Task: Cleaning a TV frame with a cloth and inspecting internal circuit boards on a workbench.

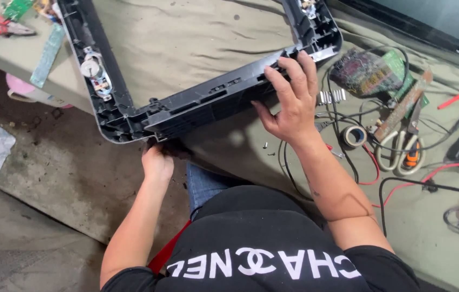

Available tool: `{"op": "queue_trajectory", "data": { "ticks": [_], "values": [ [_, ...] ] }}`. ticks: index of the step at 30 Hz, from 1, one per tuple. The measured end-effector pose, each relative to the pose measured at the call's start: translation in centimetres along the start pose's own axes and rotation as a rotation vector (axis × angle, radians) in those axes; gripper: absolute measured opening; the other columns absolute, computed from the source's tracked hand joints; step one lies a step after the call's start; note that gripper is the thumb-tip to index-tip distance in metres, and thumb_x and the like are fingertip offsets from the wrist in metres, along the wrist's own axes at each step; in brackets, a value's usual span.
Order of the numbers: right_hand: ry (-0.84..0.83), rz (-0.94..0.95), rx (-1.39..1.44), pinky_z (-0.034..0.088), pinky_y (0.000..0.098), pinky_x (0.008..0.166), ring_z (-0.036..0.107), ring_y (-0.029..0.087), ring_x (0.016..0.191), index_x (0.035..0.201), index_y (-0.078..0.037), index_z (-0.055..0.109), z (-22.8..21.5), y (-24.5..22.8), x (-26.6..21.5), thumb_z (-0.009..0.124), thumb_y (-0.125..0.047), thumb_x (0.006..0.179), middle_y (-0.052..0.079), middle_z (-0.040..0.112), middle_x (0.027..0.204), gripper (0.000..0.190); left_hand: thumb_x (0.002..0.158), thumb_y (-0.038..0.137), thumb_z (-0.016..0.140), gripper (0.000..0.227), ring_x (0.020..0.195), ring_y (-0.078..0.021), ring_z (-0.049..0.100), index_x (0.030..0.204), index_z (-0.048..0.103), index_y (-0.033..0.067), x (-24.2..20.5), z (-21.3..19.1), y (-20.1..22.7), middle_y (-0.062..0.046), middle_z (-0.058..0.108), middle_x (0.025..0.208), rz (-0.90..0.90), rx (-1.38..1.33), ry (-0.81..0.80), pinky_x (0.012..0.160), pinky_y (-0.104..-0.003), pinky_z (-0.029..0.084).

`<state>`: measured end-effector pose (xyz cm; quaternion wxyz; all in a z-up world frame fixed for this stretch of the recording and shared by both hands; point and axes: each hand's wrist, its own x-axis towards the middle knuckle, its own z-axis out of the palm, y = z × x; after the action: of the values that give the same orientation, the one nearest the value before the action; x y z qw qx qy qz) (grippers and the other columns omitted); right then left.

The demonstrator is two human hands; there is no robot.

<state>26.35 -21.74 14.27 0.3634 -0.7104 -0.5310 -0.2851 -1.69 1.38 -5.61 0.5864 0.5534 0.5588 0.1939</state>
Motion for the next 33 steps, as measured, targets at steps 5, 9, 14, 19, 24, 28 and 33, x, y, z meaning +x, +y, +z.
{"op": "queue_trajectory", "data": {
  "ticks": [5,9,14,19,24,28,33],
  "values": [
    [-0.037,0.006,-0.026,0.038,0.0615,0.118,0.033,0.044,0.144,0.138,-0.007,0.061,-0.2,0.8,-0.8,0.073,-0.036,0.1,0.019,0.051,0.142,0.05,0.092,0.001,0.054,0.021,0.099,-0.0062,0.054,0.1,0.073,0.001,-2.9,-1.0,2.7,0.005,0.071,0.104,-0.122,0.294,-0.077,0.091,-0.019,0.041],
    [-0.021,0.023,0.013,0.038,0.0607,0.119,0.034,0.046,0.143,0.137,-0.009,0.06,-0.2,1.1,-1.1,0.074,-0.036,0.099,0.018,0.052,0.141,0.049,0.08,0.004,0.063,0.026,0.092,-0.0221,0.065,0.104,0.072,0.0061,-5.6,-4.0,4.5,-0.008,0.063,0.102,0.257,0.119,0.089,0.086,-0.03,0.053],
    [-0.036,0.04,0.019,0.036,0.0627,0.121,0.032,0.048,0.145,0.14,-0.009,0.059,0.0,-0.1,-1.7,0.075,-0.039,0.099,0.02,0.051,0.143,0.053,0.093,-0.017,0.053,0.022,0.059,-0.0218,0.044,0.073,0.057,-0.0094,-13.2,-4.4,14.5,-0.012,0.05,0.068,1.226,-0.065,0.116,0.057,-0.038,0.031],
    [-0.189,0.016,0.696,0.02,0.0709,0.132,0.026,0.046,0.16,0.162,-0.018,0.031,-0.1,-6.9,-7.0,0.04,-0.068,0.105,0.025,0.027,0.167,0.076,0.096,0.009,0.061,0.028,0.073,-0.019,0.058,0.119,0.076,0.0133,-15.8,1.5,15.9,-0.003,0.06,0.094,1.705,0.419,-0.486,0.06,-0.037,0.038],
    [-0.329,0.525,0.844,0.053,0.0357,0.108,0.069,0.026,0.124,0.135,-0.005,0.062,-2.6,-4.7,-8.5,0.057,-0.012,0.096,0.014,0.068,0.135,0.04,0.104,0.011,0.06,0.021,0.082,-0.0314,0.067,0.122,0.069,0.0039,-17.7,7.7,21.5,-0.014,0.069,0.099,1.636,0.245,-0.593,0.078,-0.043,0.056],
    [0.096,0.485,0.495,0.057,0.0391,0.098,0.073,0.027,0.112,0.127,-0.007,0.07,-6.4,2.3,-4.2,0.071,-0.007,0.086,0.014,0.073,0.123,0.041,0.111,0.04,0.05,0.045,0.126,-0.046,0.061,0.138,0.067,0.0088,-17.3,9.5,24.7,-0.026,0.055,0.142,1.714,0.887,0.006,0.1,-0.052,0.05],
    [-0.062,0.275,0.109,0.016,0.0582,0.125,0.041,0.04,0.148,0.143,-0.011,0.065,-4.4,2.8,0.0,0.069,-0.021,0.094,0.016,0.056,0.152,0.051,0.105,0.035,0.063,0.036,0.067,-0.0245,0.054,0.13,0.068,0.0092,-14.3,12.5,23.6,-0.003,0.059,0.087,1.683,1.017,0.256,0.06,-0.038,0.04]
  ]
}}
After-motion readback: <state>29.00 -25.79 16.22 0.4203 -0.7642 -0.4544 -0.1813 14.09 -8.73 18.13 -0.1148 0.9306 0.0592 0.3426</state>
